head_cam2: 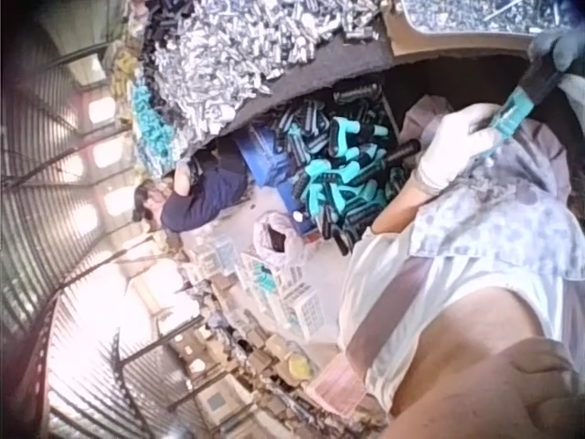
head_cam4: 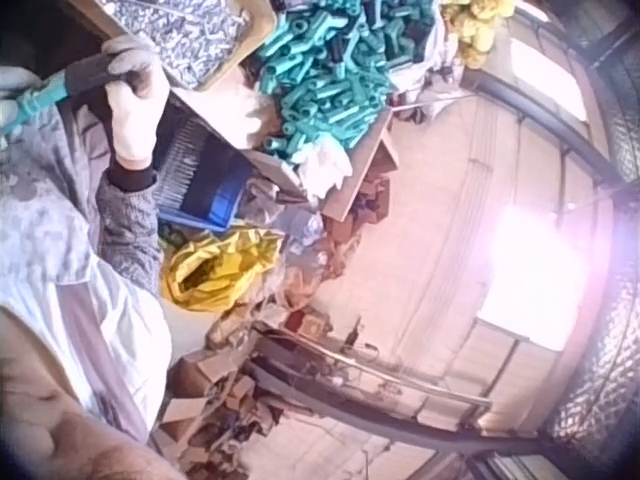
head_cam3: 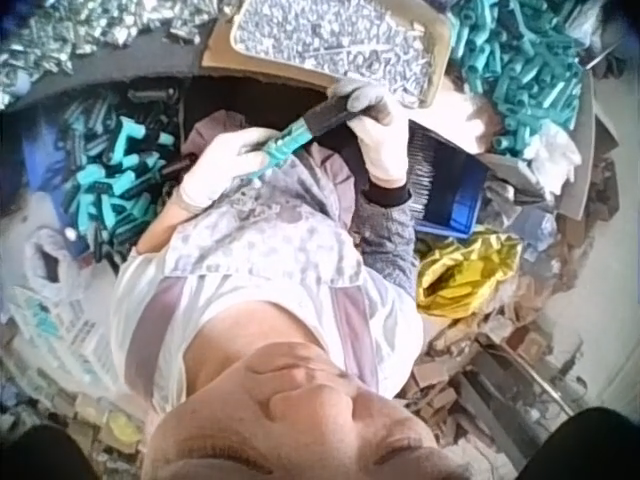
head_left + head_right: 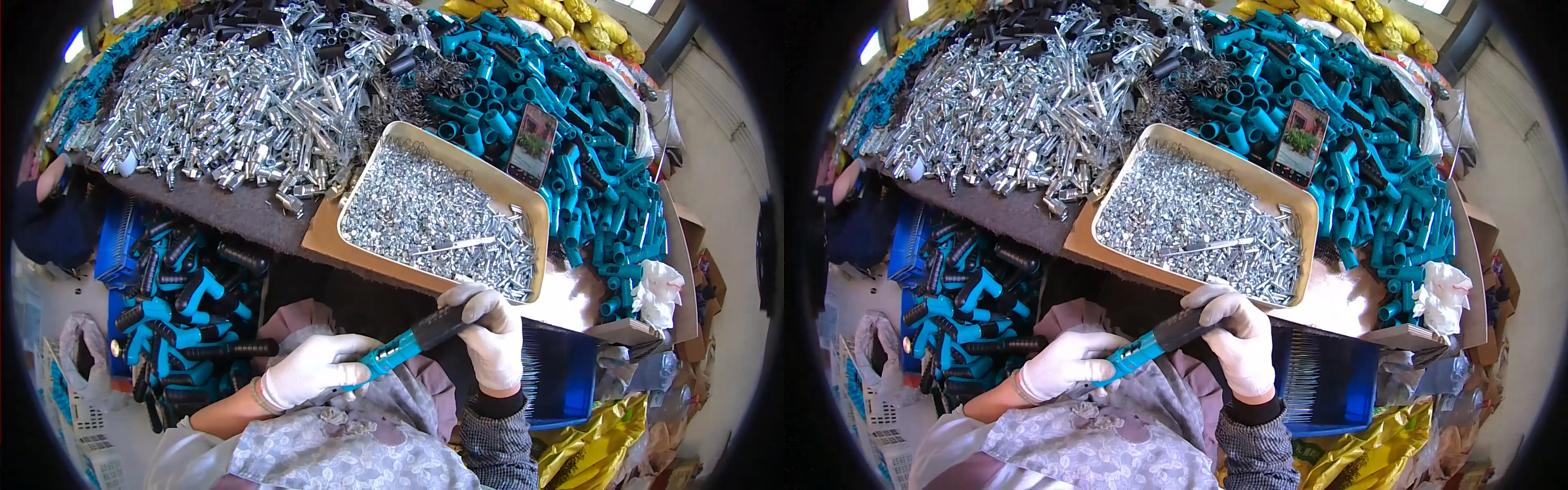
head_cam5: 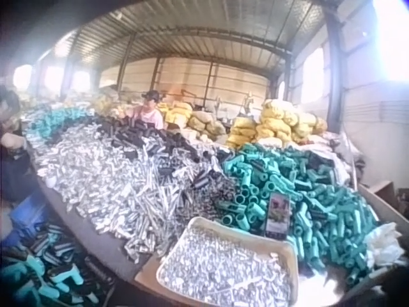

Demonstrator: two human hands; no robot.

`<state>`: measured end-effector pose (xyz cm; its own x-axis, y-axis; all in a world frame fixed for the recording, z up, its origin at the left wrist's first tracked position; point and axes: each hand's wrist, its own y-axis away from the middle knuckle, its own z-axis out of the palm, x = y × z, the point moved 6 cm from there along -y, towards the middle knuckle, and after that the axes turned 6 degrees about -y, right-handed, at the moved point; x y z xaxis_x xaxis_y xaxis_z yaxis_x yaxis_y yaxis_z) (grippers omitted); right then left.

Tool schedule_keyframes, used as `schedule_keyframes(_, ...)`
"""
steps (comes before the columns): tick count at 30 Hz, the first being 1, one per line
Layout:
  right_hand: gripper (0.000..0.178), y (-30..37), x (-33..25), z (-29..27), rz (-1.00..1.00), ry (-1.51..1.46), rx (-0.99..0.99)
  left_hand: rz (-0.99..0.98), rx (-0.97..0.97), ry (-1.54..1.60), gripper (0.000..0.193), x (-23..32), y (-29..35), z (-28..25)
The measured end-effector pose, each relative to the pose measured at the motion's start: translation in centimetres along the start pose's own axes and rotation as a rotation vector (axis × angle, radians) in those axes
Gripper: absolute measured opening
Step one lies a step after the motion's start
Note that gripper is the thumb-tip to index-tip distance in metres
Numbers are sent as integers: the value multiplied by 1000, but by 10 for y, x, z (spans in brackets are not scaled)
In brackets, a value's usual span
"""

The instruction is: Assembling green plastic handles onto metal tool components.

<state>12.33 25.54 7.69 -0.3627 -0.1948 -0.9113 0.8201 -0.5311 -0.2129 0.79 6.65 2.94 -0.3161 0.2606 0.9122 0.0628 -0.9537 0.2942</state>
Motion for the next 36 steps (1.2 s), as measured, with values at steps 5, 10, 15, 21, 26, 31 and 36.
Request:
schedule_keyframes(5,18,4,16,5,-99,-166,-53,-36,-54,22,50,-12,-1,11)
schedule_keyframes(10,32,16,27,8,-221,-295,26,-72,-53,150,51,-16,-3,21)
schedule_keyframes(15,36,28,25,13,-304,-168,-19,-74,-32,139,43,-15,-5,20)
schedule_keyframes(21,37,46,18,22,-427,165,-44,-41,31,25,56,-7,-16,24)
schedule_keyframes(26,38,51,3,40,-428,403,-283,197,85,-327,79,-3,-27,30)
schedule_keyframes(31,20,41,-35,-7,-228,-84,-227,275,64,-735,71,1,-30,38)
schedule_keyframes(36,16,11,-103,-129,-595,1142,422,240,50,-778,63,16,-37,51)
